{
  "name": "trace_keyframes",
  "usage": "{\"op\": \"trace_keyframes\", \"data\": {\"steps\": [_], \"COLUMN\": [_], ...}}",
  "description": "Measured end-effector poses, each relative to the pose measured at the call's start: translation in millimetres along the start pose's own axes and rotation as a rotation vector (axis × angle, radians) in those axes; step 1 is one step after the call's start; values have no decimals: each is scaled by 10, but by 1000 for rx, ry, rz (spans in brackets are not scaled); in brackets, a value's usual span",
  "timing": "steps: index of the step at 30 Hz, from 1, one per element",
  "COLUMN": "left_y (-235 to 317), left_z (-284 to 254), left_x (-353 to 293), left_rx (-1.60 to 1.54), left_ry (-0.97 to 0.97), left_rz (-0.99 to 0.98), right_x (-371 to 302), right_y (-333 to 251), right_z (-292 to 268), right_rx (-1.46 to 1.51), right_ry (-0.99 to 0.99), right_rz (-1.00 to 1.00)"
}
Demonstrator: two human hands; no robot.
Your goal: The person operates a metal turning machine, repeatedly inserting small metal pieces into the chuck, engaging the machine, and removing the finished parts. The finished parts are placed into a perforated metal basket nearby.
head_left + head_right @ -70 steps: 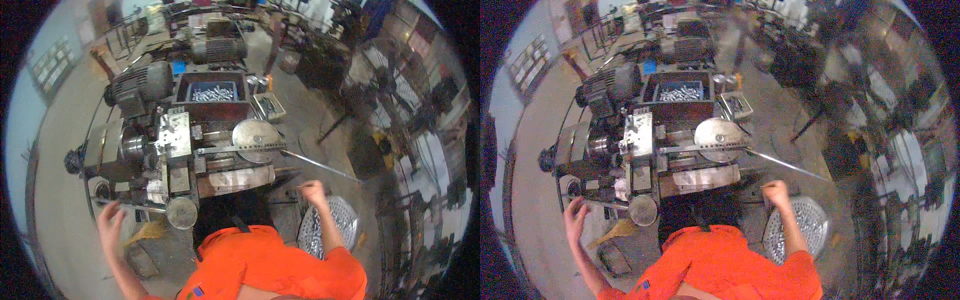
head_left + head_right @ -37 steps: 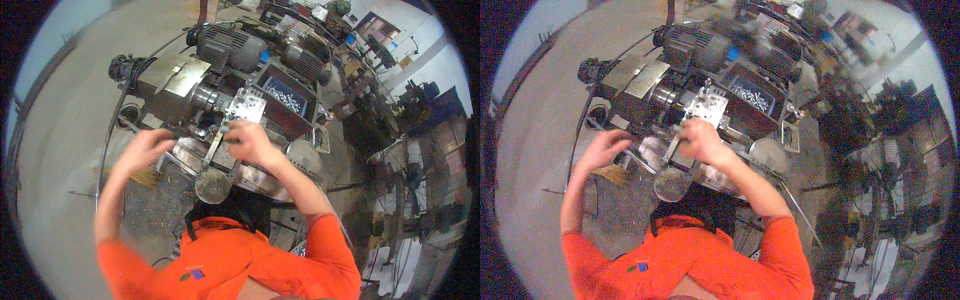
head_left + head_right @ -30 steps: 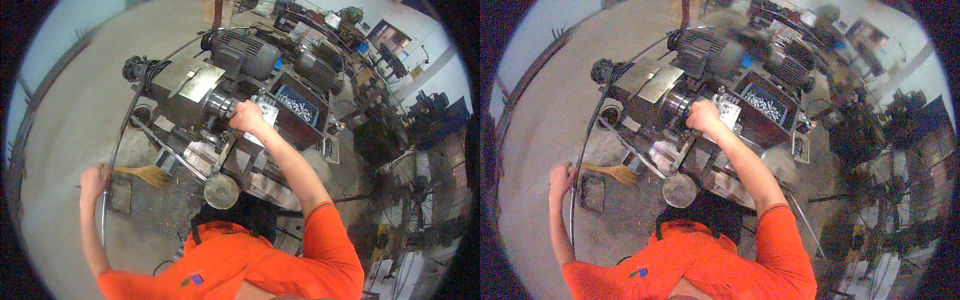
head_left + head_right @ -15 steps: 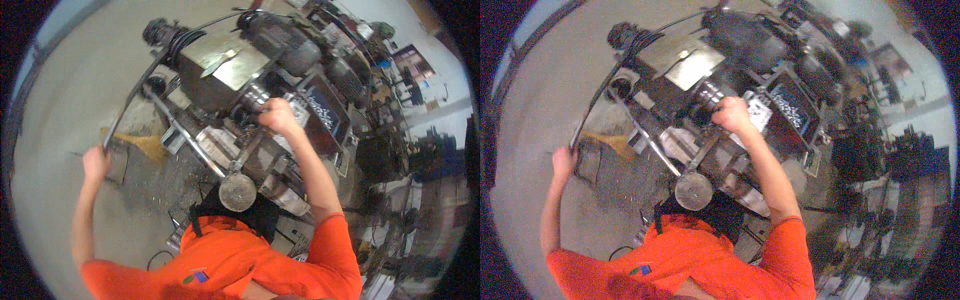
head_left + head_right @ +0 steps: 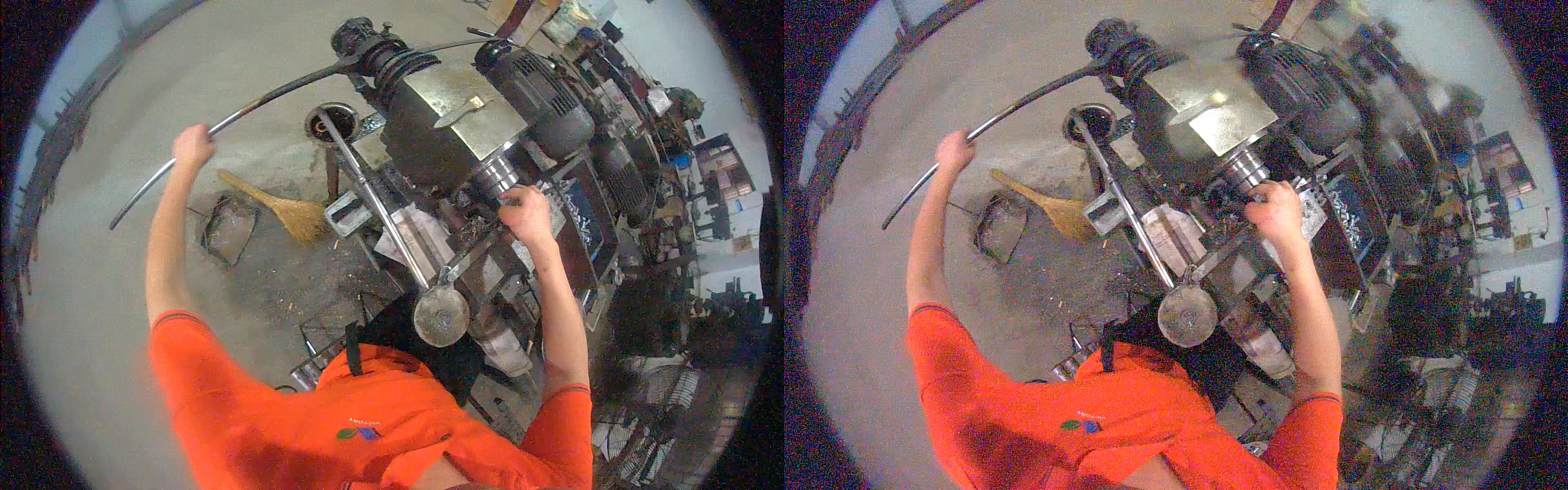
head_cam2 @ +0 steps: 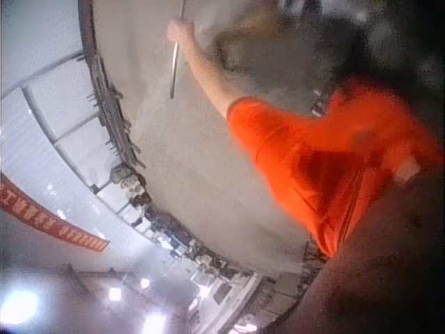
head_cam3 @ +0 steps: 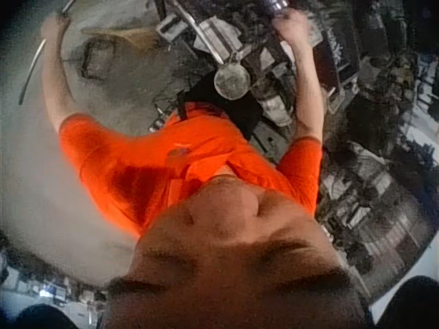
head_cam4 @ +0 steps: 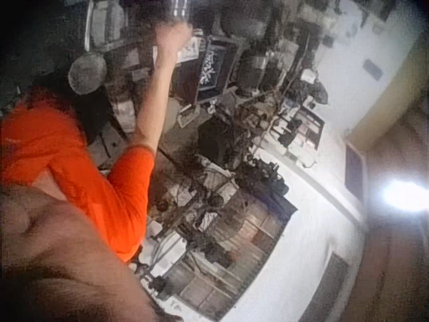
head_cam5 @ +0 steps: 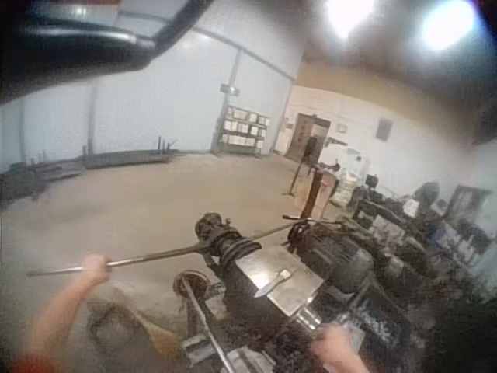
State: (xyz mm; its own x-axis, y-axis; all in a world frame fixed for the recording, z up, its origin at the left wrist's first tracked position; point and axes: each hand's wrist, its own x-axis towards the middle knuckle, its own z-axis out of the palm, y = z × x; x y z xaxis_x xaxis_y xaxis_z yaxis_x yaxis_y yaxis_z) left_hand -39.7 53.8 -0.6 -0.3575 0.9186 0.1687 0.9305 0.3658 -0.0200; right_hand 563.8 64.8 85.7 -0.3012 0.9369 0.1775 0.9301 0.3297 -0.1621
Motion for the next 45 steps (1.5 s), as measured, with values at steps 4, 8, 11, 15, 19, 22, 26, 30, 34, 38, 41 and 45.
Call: {"op": "trace_keyframes", "data": {"steps": [4, 8, 11, 15, 19, 22, 26, 30, 34, 38, 41, 45], "left_y": [1258, 1627, 2270, 2362, 2408, 2366, 2055, 2086, 2389, 2760, 2517, 2852], "left_z": [-210, 1340, 1371, 1191, 1219, 1134, 832, 568, 153, 291, 737, 326], "left_x": [-413, -784, -1422, -1075, -859, -926, -758, -671, -805, -964, -740, -1018], "left_rx": [-600, -518, -281, 194, 223, 114, -416, -1144, -1275, -1355, -1435, -1324], "left_ry": [628, -291, -436, -317, -278, -275, -445, -448, -444, -416, -339, -324], "left_rz": [407, 248, 379, 823, 746, 646, 462, 170, 9, -99, -77, -101], "right_x": [-436, -947, -1660, -2737, -3719, -4681, -6110, -6318, -6348, -6668, -5801, -5475], "right_y": [38, 30, 272, 629, 1036, 1431, 1702, 1723, 1249, 645, 36, -316], "right_z": [-169, -493, -685, -739, -676, -426, -159, -19, 128, 832, 651, 777], "right_rx": [138, 225, 200, 154, 16, -170, -263, -358, -154, 814, 1165, 1251], "right_ry": [197, 330, 327, 295, 270, 249, 39, -200, -237, 12, 187, 268], "right_rz": [-77, -157, -9, 289, 597, 914, 1345, 1503, 1358, 1330, 1533, 1526]}}
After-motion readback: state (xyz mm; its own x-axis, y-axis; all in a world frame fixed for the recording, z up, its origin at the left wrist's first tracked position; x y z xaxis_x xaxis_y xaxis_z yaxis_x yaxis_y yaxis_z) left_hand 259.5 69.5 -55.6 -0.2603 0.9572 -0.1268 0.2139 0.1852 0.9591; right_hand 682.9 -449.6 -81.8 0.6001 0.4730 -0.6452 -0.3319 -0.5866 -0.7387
